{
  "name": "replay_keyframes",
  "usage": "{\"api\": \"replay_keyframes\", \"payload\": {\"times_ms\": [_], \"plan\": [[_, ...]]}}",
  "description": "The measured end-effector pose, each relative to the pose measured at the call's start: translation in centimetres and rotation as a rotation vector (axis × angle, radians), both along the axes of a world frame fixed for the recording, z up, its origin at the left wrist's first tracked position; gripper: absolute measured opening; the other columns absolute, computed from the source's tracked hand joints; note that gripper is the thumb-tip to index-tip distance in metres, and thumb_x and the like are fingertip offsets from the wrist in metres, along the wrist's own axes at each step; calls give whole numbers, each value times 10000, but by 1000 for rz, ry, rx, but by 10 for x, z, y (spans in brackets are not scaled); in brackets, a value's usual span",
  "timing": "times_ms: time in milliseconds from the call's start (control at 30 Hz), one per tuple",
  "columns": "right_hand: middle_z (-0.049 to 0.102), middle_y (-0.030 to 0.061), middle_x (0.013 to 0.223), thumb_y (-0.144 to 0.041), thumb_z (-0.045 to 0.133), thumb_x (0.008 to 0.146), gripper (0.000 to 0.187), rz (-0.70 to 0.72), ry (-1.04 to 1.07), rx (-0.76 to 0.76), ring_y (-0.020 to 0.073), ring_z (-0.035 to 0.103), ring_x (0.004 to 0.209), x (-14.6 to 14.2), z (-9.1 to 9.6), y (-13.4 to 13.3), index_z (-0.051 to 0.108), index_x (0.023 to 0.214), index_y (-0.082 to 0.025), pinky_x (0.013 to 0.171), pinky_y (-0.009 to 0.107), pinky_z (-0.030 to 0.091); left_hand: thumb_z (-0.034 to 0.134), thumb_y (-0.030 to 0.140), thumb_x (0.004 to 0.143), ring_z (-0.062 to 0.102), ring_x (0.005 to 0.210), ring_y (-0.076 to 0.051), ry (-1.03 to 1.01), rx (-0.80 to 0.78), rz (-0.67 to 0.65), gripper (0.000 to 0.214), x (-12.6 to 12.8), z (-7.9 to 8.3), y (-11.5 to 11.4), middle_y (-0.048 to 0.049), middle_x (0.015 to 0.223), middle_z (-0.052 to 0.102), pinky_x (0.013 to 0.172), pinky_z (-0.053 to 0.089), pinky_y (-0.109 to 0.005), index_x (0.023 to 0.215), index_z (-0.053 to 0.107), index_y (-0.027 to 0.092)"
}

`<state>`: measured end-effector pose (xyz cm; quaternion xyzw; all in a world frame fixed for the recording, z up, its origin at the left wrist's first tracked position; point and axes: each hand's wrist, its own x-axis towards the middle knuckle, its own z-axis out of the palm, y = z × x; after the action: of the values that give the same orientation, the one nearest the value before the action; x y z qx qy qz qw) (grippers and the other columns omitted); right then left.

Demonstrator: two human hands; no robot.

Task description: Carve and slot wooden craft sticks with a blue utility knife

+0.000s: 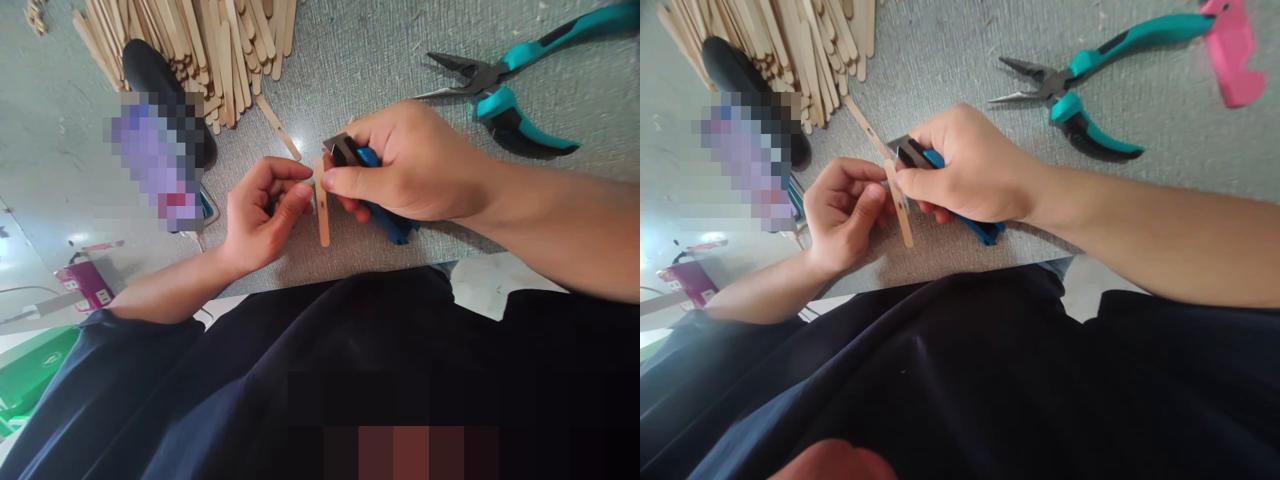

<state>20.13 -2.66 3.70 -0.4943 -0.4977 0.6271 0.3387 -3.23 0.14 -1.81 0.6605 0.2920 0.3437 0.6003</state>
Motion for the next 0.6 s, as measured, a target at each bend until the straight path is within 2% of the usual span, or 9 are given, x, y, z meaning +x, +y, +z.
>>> {"api": "replay_keyframes", "payload": {"times_ms": [100,200,267,400,467,600], "plan": [[664,-56,594,-32,794,975,305,45,-26,-26,76,591,456,-2,0,-1,686,735,-188,424,212,410,905,543,1016,577,538,-51,-78,98,5,423,1,-20,4,52,811,766,446,381,-237,1317,738,296],[647,-61,577,-63,848,960,300,56,-23,-40,80,576,442,-3,-1,-1,693,737,-189,418,223,384,905,622,987,533,518,-44,-116,213,51,480,4,-31,6,35,824,772,420,367,-256,1304,760,292],[645,-56,575,-64,839,976,304,56,-11,-46,76,568,449,-4,-1,-1,691,741,-186,431,222,381,909,641,975,535,519,-39,-152,228,70,466,6,-28,6,26,833,769,416,376,-248,1230,780,273],[644,-54,582,-77,749,1042,321,57,26,-46,67,582,485,0,3,0,669,750,-186,480,198,433,931,558,985,598,541,-37,-106,14,94,374,7,-11,3,43,780,705,486,461,-194,1015,735,240],[645,-48,586,-127,716,1065,311,55,64,-42,75,596,496,4,5,2,665,763,-183,490,194,466,908,621,987,621,538,-38,-125,-65,164,445,9,-8,3,57,762,665,495,473,-174,969,684,236],[647,-29,581,-210,740,1013,218,18,106,-17,107,590,465,10,9,7,714,804,-151,423,227,457,899,675,976,591,493,-21,-204,-102,335,525,14,-7,7,80,743,630,475,448,-157,947,602,243]]}}
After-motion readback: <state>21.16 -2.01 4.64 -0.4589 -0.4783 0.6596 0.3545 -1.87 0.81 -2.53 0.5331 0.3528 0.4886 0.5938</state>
